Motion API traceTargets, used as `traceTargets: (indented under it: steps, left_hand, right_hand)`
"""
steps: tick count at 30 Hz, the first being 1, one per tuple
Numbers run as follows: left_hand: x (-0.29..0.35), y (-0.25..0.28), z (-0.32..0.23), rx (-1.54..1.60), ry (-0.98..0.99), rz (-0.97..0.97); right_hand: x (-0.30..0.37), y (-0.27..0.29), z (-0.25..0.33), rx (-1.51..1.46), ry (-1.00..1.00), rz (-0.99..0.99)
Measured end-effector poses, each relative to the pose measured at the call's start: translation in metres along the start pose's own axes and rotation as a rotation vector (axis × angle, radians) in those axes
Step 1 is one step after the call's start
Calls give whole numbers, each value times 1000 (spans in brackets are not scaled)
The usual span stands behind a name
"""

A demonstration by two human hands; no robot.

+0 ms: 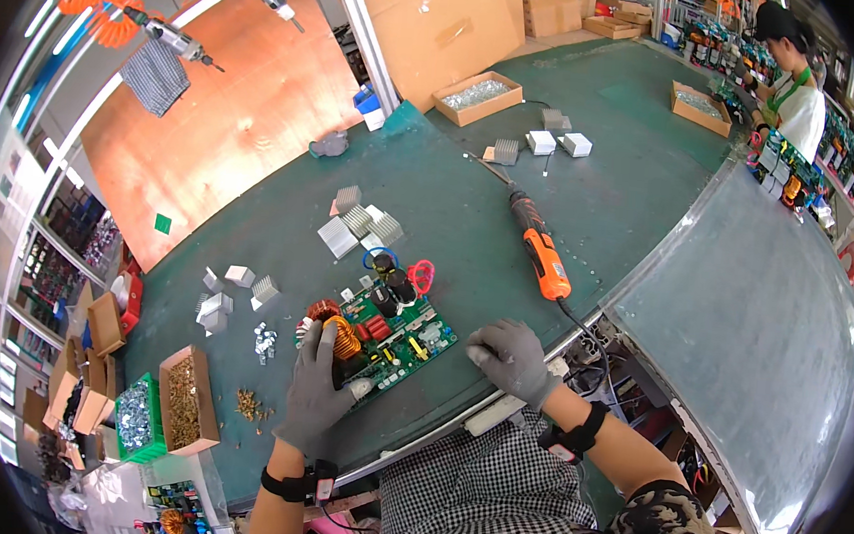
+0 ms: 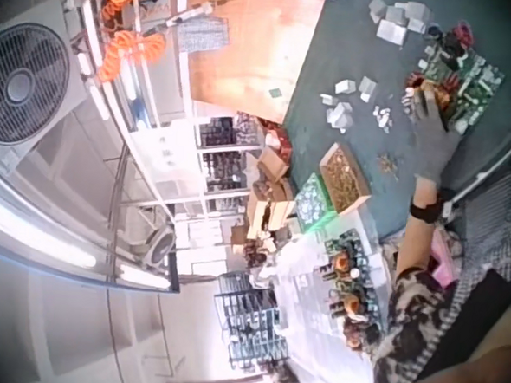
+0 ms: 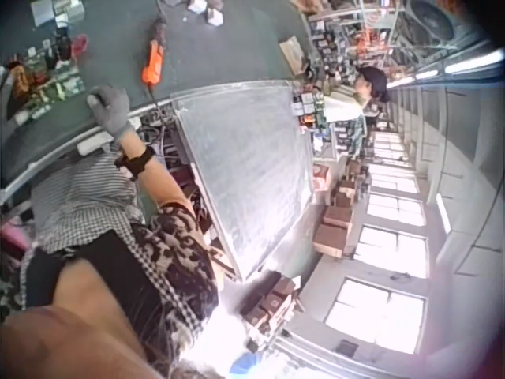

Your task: Assembling electronic components onto a circuit board and securing them with an electric screwdriver.

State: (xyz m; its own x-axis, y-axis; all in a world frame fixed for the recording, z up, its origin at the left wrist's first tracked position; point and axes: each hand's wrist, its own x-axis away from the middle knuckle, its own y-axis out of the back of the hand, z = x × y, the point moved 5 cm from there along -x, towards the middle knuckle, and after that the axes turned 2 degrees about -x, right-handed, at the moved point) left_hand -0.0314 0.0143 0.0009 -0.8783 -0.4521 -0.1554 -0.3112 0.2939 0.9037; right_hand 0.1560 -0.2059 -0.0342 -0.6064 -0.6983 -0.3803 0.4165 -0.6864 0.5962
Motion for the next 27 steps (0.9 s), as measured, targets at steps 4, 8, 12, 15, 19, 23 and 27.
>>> traceTargets:
  steps: [4,8,12,15,19,23,27]
  left_hand:
    - [-10,-13,5,-137,-18,14]
    - [-11,-18,7,-121,-41,-6]
    - [-11,-16,8,-84,-75,-22]
    - [-17,-12,10,-58,-79,-4]
    - [-25,-8,10,-53,-73,-3]
    - [-23,-4,6,-69,-95,-48]
    - [-16,46,11,403,-2,-252]
  right_hand:
    - [-1,-7,6,119,128,-131]
    - [-1,-8,10,161,148,-162]
    - [1,-9,11,185,172,-182]
    - [2,-10,10,179,174,-162]
    - [4,-11,9,188,200,-156]
    - [10,-14,2,186,184,-107]
    - [15,-17,-4,204,208,-90]
